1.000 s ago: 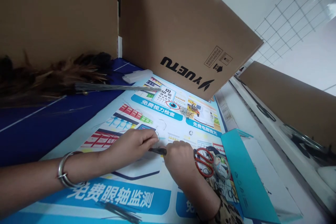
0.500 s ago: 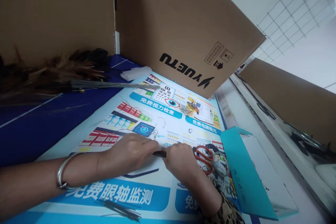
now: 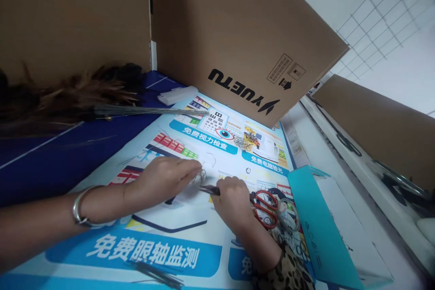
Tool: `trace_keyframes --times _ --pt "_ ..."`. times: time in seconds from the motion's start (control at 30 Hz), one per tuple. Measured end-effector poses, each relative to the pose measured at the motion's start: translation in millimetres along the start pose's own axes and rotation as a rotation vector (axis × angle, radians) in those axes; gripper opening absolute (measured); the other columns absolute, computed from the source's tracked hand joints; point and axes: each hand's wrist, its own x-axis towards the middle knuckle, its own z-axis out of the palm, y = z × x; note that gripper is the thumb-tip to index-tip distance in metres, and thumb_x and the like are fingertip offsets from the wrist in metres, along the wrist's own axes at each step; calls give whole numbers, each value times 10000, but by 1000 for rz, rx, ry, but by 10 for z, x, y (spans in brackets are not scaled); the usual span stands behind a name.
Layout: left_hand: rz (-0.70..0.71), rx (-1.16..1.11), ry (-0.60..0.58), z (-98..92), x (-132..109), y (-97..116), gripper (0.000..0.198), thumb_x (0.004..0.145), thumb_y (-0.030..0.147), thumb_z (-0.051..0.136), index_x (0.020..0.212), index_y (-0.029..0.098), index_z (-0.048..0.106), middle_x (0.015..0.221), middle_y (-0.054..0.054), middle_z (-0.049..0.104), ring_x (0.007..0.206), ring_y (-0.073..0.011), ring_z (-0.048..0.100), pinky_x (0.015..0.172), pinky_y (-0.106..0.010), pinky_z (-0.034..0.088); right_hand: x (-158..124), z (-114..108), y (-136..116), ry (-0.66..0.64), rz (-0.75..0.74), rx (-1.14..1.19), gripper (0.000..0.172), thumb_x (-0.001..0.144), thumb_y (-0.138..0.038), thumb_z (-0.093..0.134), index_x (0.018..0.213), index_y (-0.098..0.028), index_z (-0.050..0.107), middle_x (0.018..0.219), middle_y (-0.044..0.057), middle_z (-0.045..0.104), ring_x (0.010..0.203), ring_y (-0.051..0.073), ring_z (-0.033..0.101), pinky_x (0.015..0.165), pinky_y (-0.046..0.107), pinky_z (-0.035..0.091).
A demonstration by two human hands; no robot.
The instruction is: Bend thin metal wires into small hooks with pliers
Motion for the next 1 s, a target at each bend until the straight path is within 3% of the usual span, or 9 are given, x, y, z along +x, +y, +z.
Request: trace_keyframes --times 0.03,0.17,0.33,0.47,0.57,0.73,0.9,1.0 --pt "-22 30 30 -60 54 3 315 936 459 557 858 229 758 783 -52 772 711 -214 648 690 -304 453 22 62 14 51 16 48 32 890 -189 727 879 -187 757 899 72 780 906 255 720 773 323 491" --pt "-107 -103 -42 -206 200 44 342 955 480 554 868 223 761 803 -12 775 730 -188 672 691 -261 489 61 259 32 306 -55 317 86 899 -118 689 903 -197 723 885 42 760 886 190 696 796 267 503" --pt "31 -158 -171 -92 151 106 290 934 402 580 867 235 808 874 -36 814 846 -216 724 778 -293 500 21 319 -54 514 -144 572 98 954 -167 632 1002 -195 713 862 41 731 826 182 674 755 271 533" --pt "26 -178 -207 41 59 124 264 941 370 581 898 247 812 879 -31 816 834 -204 724 766 -287 479 10 339 -110 536 -169 659 49 933 -194 657 909 -204 698 779 24 700 759 182 654 726 288 534" --pt "-20 -186 -197 91 16 128 232 939 367 596 886 241 783 872 -22 805 821 -193 714 747 -274 466 20 360 -122 474 -137 710 112 925 -185 651 820 -220 666 755 10 697 738 169 652 707 275 533" --pt "-10 -163 -293 1 82 95 262 964 380 544 911 231 753 869 -14 785 818 -188 698 744 -263 459 37 362 -116 466 -103 755 136 879 -163 640 757 -221 647 723 0 674 734 163 640 709 265 518" --pt "-6 202 -250 -249 292 -166 289 988 358 480 981 221 736 1030 -54 777 979 -239 694 848 -308 471 84 360 -66 512 -22 829 146 892 -199 611 763 -219 675 761 18 680 769 180 642 728 285 507" --pt "-62 421 -330 -316 352 -324 220 933 340 565 996 220 738 1088 -76 756 1013 -275 693 835 -335 491 113 375 -30 491 6 860 158 888 -223 623 734 -221 659 744 16 657 752 184 626 710 290 492"
